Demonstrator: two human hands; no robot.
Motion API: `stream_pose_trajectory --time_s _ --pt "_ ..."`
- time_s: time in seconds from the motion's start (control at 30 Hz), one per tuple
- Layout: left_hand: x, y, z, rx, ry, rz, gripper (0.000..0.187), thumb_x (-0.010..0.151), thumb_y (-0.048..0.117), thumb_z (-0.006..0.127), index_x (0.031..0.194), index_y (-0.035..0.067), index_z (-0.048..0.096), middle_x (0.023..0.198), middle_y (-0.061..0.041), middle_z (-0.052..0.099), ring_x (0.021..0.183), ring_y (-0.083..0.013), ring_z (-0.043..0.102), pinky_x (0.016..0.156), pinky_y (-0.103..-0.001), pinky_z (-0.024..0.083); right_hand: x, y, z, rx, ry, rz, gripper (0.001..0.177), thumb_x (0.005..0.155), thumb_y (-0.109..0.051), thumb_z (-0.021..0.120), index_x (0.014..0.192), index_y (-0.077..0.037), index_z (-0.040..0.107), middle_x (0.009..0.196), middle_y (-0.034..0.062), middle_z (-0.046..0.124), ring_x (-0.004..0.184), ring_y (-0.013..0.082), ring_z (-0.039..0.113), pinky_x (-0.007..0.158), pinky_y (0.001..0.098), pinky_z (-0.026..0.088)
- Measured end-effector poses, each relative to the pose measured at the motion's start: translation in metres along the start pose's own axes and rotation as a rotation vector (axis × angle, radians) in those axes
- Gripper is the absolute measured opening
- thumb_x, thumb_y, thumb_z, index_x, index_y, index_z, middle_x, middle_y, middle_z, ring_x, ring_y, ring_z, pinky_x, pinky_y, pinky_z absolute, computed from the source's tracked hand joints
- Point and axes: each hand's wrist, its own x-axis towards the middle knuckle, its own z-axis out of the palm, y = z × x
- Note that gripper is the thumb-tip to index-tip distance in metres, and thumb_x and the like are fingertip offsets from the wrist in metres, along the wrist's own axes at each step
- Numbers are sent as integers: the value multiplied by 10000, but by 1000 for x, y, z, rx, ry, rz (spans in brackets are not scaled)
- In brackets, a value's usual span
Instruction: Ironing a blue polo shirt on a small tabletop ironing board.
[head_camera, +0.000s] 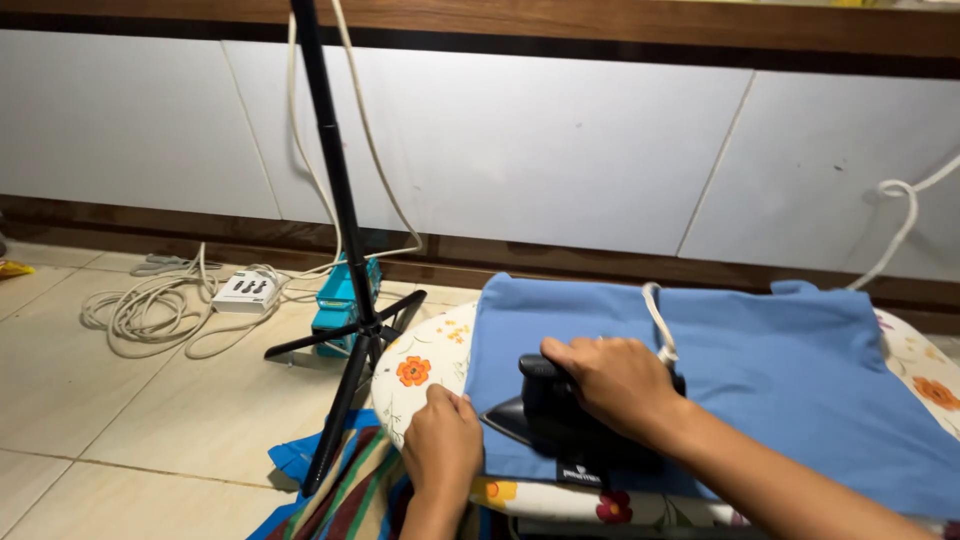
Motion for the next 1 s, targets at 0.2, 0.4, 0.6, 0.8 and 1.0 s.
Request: stream_pose_trajectory --time_s 0.2,0.4,0.6,0.8,1.0 --pt "3 -5 5 40 32 23 282 964 327 556 957 58 642 839 -239 734 832 -450 709 781 -550 548 38 31 21 -138 140 133 315 863 -121 579 1143 -253 632 737 133 673 692 384 691 568 546 524" --pt "10 -18 6 12 29 78 279 941 326 592 940 64 689 872 -251 732 865 -465 699 816 -557 537 7 20 -13 -51 -71 115 462 722 -135 690 1153 -295 645 762 132 691 744 413 684 607 552 515" --pt "9 -19 -1 -24 -14 112 289 941 333 618 928 56 699 871 -200 754 873 -429 709 824 -518 546 -45 12 -27 6 -66 -156 262 786 -174 680 1032 -230 609 703 80 668 666 375 675 528 519 498" --pt "-2 -8 -5 17 12 133 275 955 319 612 931 56 686 851 -179 753 841 -409 716 799 -510 548 3 51 17 -168 225 -123 185 897 -130 647 1061 -199 598 705 83 640 614 316 683 470 472 503" --pt "-1 -5 -8 75 -3 82 257 953 323 616 941 74 678 834 -167 760 845 -402 724 804 -505 555 56 80 23 -111 130 167 293 766 -176 715 1040 -207 616 736 122 697 723 368 704 584 533 516"
